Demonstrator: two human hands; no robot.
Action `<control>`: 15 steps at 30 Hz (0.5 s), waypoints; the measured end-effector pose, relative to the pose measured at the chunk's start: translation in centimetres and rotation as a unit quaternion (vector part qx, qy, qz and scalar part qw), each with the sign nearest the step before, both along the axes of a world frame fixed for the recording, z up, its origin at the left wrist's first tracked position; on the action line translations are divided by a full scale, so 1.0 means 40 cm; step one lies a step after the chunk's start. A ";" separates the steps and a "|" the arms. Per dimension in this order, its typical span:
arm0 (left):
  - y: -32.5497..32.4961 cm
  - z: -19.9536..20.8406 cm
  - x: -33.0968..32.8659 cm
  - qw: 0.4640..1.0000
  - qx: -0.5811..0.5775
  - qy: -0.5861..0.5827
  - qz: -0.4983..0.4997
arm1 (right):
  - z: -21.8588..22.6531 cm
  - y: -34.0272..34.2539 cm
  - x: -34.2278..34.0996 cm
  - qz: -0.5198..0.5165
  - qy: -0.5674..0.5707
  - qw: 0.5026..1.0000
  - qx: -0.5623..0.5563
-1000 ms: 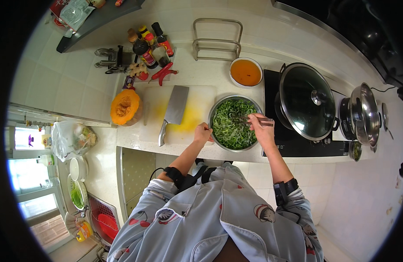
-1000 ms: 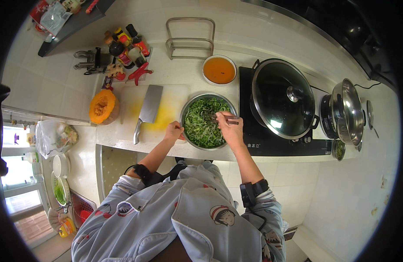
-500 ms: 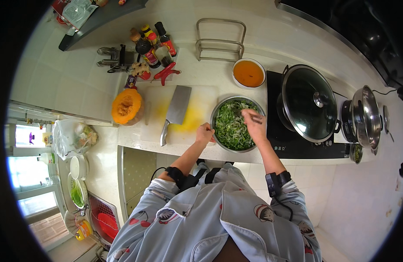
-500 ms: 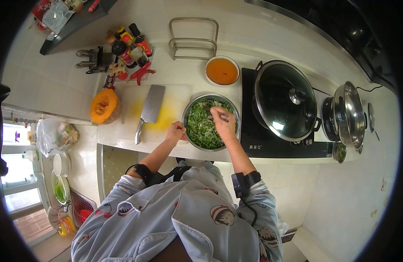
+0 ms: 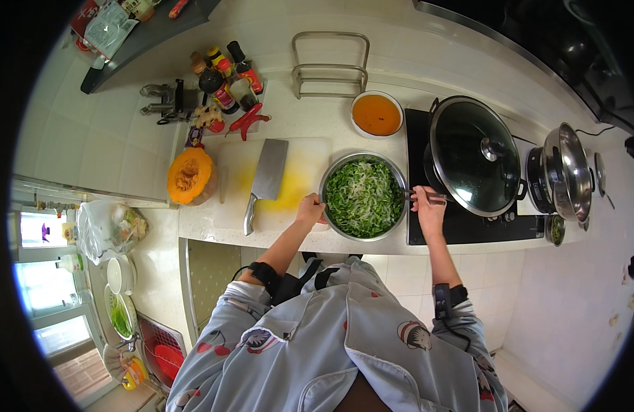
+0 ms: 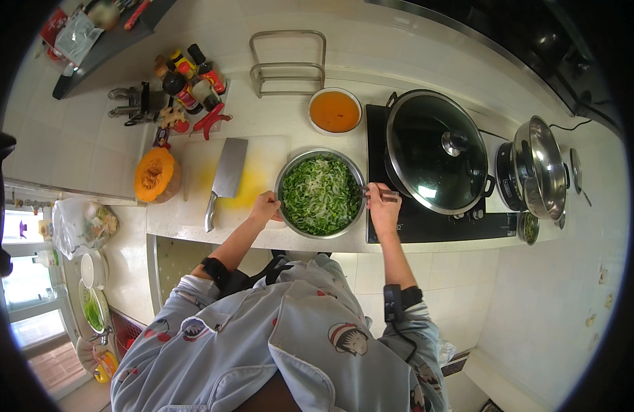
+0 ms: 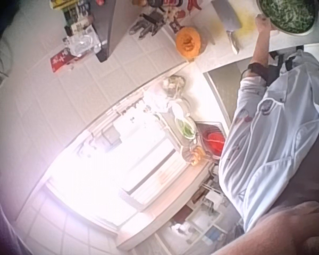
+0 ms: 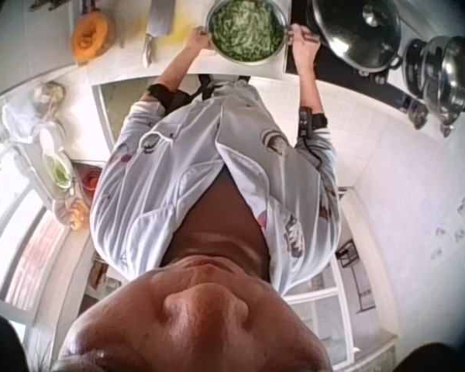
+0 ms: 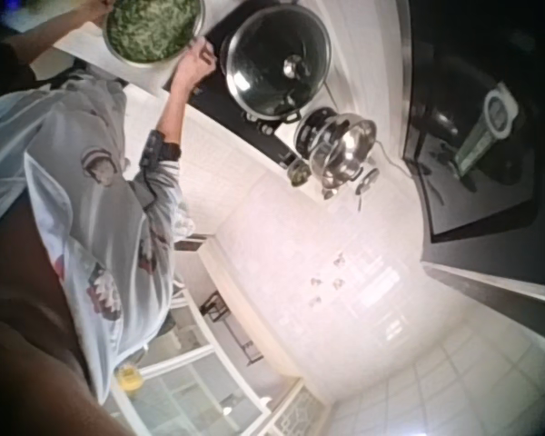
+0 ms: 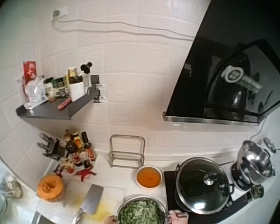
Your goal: The person mixes chopped green vegetables in a metal bowl using chopsticks, then adds seasonings from a container and a box, and continues mixing. The person retrieves a seasoning container from a drawer and returns it after use.
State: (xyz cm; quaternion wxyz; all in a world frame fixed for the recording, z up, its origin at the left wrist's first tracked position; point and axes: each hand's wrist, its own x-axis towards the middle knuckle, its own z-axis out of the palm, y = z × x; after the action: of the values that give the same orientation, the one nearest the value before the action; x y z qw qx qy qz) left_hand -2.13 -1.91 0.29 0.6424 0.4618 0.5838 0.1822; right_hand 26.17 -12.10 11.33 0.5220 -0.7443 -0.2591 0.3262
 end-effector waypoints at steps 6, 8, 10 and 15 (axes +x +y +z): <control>-0.003 -0.022 -0.006 1.000 -0.019 -0.025 0.006 | -0.082 -0.013 -0.057 -0.016 0.182 0.981 0.061; -0.011 -0.021 -0.012 0.999 -0.039 -0.030 0.017 | -0.072 0.001 -0.066 -0.057 0.171 0.979 0.094; -0.014 -0.019 -0.012 0.999 -0.020 -0.038 0.021 | -0.048 0.025 -0.072 -0.091 0.163 0.976 0.113; -0.019 -0.024 -0.008 0.998 -0.029 -0.045 0.039 | 0.011 0.066 -0.131 0.021 0.135 0.983 0.120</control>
State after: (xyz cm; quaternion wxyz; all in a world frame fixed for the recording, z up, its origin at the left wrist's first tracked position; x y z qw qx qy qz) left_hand -2.44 -2.69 -0.67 0.6735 0.4111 0.5769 0.2112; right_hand 20.92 -9.47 11.76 0.6309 -0.6198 -0.2391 0.4009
